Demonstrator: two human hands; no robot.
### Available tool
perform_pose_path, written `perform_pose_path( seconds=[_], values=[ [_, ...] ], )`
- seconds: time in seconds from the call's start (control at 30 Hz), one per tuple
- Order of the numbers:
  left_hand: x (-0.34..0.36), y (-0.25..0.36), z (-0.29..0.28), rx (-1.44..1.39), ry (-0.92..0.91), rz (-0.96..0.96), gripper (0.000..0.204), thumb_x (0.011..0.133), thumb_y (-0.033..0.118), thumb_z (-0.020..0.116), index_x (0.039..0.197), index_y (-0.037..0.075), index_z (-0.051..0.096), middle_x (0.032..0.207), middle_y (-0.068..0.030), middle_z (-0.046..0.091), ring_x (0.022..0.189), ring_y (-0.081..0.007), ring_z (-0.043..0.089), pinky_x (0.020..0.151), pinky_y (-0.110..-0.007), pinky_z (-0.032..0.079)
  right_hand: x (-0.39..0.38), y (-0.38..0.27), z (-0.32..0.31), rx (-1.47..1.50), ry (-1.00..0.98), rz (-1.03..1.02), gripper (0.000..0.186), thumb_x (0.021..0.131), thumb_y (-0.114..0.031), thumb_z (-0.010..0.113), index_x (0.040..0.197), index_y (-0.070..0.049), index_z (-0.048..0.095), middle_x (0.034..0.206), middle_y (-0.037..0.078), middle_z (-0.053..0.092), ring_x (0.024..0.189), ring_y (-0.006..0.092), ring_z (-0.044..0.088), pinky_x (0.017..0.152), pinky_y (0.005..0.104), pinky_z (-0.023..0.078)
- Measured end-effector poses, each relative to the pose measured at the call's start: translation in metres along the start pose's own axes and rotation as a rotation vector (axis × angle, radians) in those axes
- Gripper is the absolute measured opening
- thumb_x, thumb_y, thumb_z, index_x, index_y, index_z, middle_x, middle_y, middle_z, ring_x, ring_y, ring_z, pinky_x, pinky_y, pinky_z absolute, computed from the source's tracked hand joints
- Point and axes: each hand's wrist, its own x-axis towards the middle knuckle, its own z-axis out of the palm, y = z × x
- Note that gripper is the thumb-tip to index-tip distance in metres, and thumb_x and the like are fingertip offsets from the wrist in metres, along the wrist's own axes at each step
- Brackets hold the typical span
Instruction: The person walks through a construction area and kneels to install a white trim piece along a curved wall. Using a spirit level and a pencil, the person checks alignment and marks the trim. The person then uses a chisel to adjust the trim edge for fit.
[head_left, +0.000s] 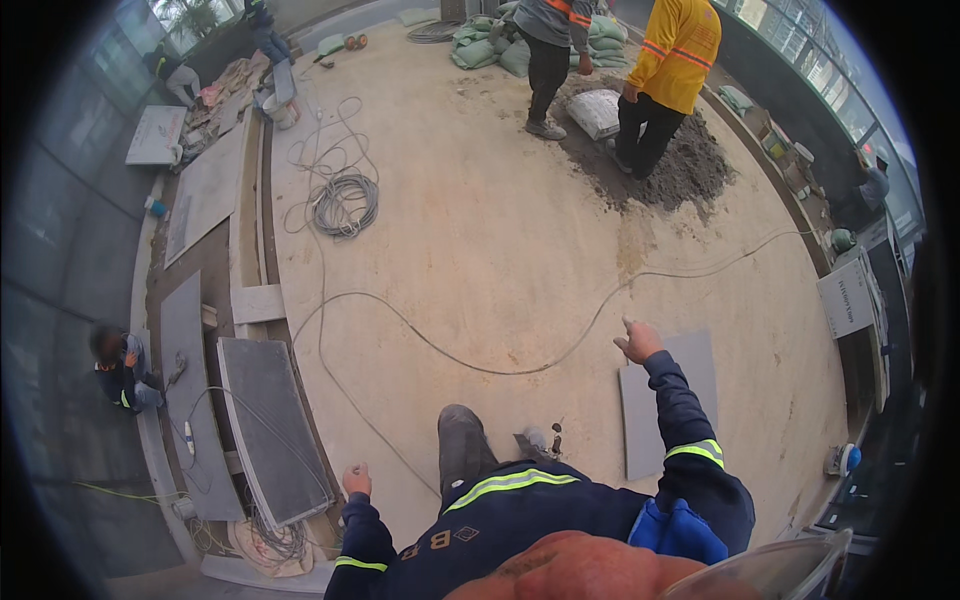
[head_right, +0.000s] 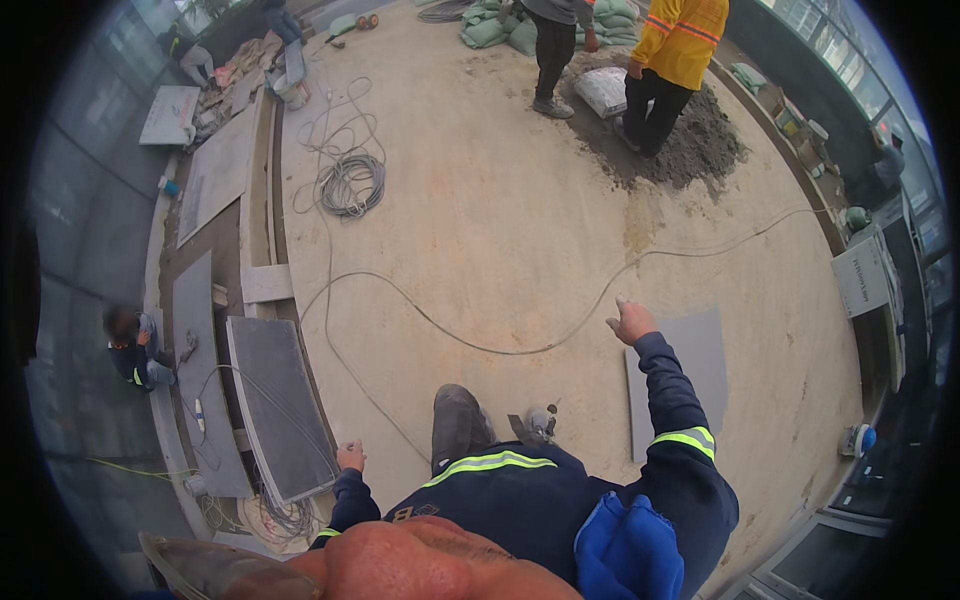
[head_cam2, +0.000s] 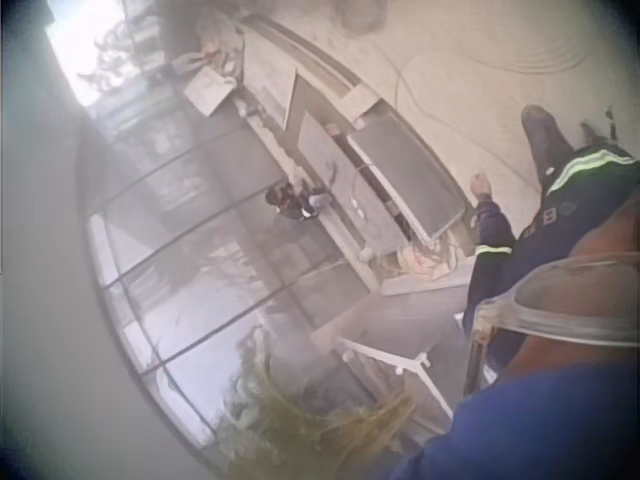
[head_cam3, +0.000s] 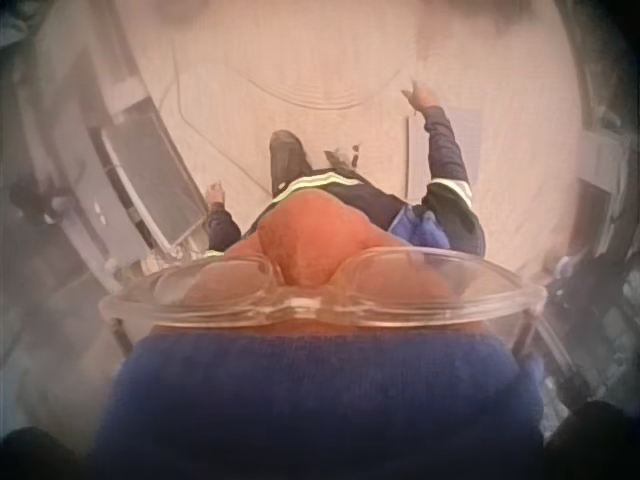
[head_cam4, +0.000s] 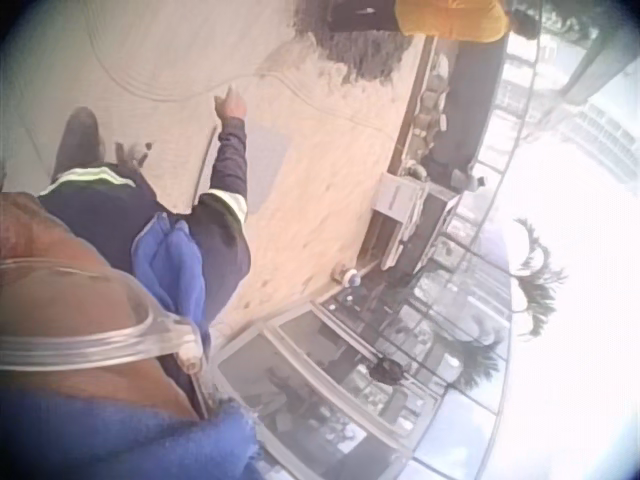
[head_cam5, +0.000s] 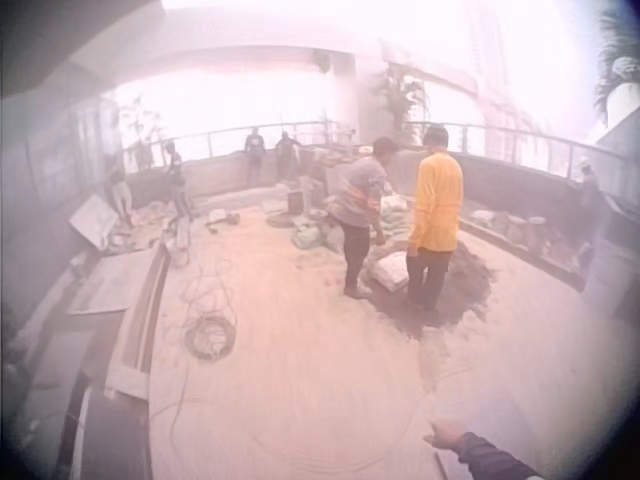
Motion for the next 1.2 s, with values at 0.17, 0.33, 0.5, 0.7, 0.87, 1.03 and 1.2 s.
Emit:
perform_pose_path(
  seconds=[0.17, 0.33, 0.5, 0.7, 0.87, 1.03, 1.2],
  values=[
    [0.085, 0.051, 0.051, -0.114, -0.037, -0.195, 0.037, 0.087, 0.033, 0.072, 0.093, -0.004, 0.069, 0.077, -0.0176, 0.072, 0.066, -0.0284, 0.071, 0.064, -0.042, 0.058, 0.268, -0.158, -0.115, 0.229, 0.337, -0.200, 0.060, 0.088, -0.031, 0.072, 0.134, 0.003, 0.056, 0.104, 0.024, 0.070, 0.095, 0.0409, 0.068, 0.081, 0.0473, 0.054],
    [0.195, 0.182, 0.094, 0.443, -0.487, 0.067, 0.039, 0.086, 0.035, 0.072, 0.099, -0.002, 0.071, 0.085, -0.0158, 0.073, 0.076, -0.0278, 0.071, 0.075, -0.040, 0.057, 0.413, -0.256, -0.072, 0.237, -0.046, -0.128, 0.063, 0.088, -0.034, 0.072, 0.136, 0.003, 0.057, 0.110, 0.024, 0.071, 0.102, 0.0411, 0.067, 0.088, 0.0472, 0.054],
    [0.431, 0.416, 0.065, 0.083, -0.261, 0.133, 0.040, 0.086, 0.038, 0.073, 0.101, 0.001, 0.073, 0.089, -0.0183, 0.074, 0.083, -0.0312, 0.072, 0.080, -0.042, 0.056, 0.464, -0.285, -0.040, 0.506, -0.416, 0.192, 0.075, 0.080, -0.042, 0.077, 0.134, 0.008, 0.059, 0.130, 0.029, 0.063, 0.123, 0.0396, 0.061, 0.105, 0.0432, 0.048],
    [0.739, 0.682, 0.051, -0.039, -0.129, 0.472, 0.033, 0.091, 0.027, 0.070, 0.106, -0.003, 0.069, 0.086, -0.0176, 0.073, 0.074, -0.0232, 0.071, 0.068, -0.036, 0.057, 0.654, -0.322, -0.034, 0.216, -0.467, 0.191, 0.071, 0.081, -0.043, 0.076, 0.131, 0.006, 0.062, 0.127, 0.028, 0.065, 0.121, 0.0390, 0.062, 0.105, 0.0439, 0.049],
    [0.881, 0.810, 0.092, -0.216, -0.105, 0.111, 0.032, 0.090, 0.027, 0.070, 0.104, -0.003, 0.070, 0.087, -0.0170, 0.073, 0.070, -0.0217, 0.072, 0.064, -0.036, 0.057, 0.944, -0.401, -0.118, 0.313, -0.215, 0.090, 0.059, 0.084, -0.039, 0.074, 0.125, 0.002, 0.064, 0.122, 0.027, 0.067, 0.116, 0.0409, 0.063, 0.099, 0.0476, 0.051],
    [0.905, 0.927, 0.102, 0.300, -0.481, 0.339, 0.034, 0.088, 0.030, 0.072, 0.101, -0.001, 0.072, 0.086, -0.0172, 0.074, 0.076, -0.0234, 0.074, 0.066, -0.038, 0.057, 1.203, -0.536, -0.304, 0.302, 0.032, -0.196, 0.052, 0.090, -0.035, 0.070, 0.127, 0.000, 0.058, 0.108, 0.025, 0.069, 0.103, 0.0434, 0.065, 0.088, 0.0520, 0.052],
    [1.015, 1.004, 0.146, 0.316, -0.537, 0.215, 0.036, 0.087, 0.033, 0.072, 0.102, 0.000, 0.073, 0.091, -0.0192, 0.074, 0.083, -0.0284, 0.073, 0.072, -0.041, 0.056, 1.406, -0.670, -0.437, 0.404, 0.098, -0.468, 0.051, 0.090, -0.033, 0.069, 0.127, -0.001, 0.057, 0.106, 0.023, 0.069, 0.099, 0.0431, 0.065, 0.084, 0.0517, 0.053]
  ],
)
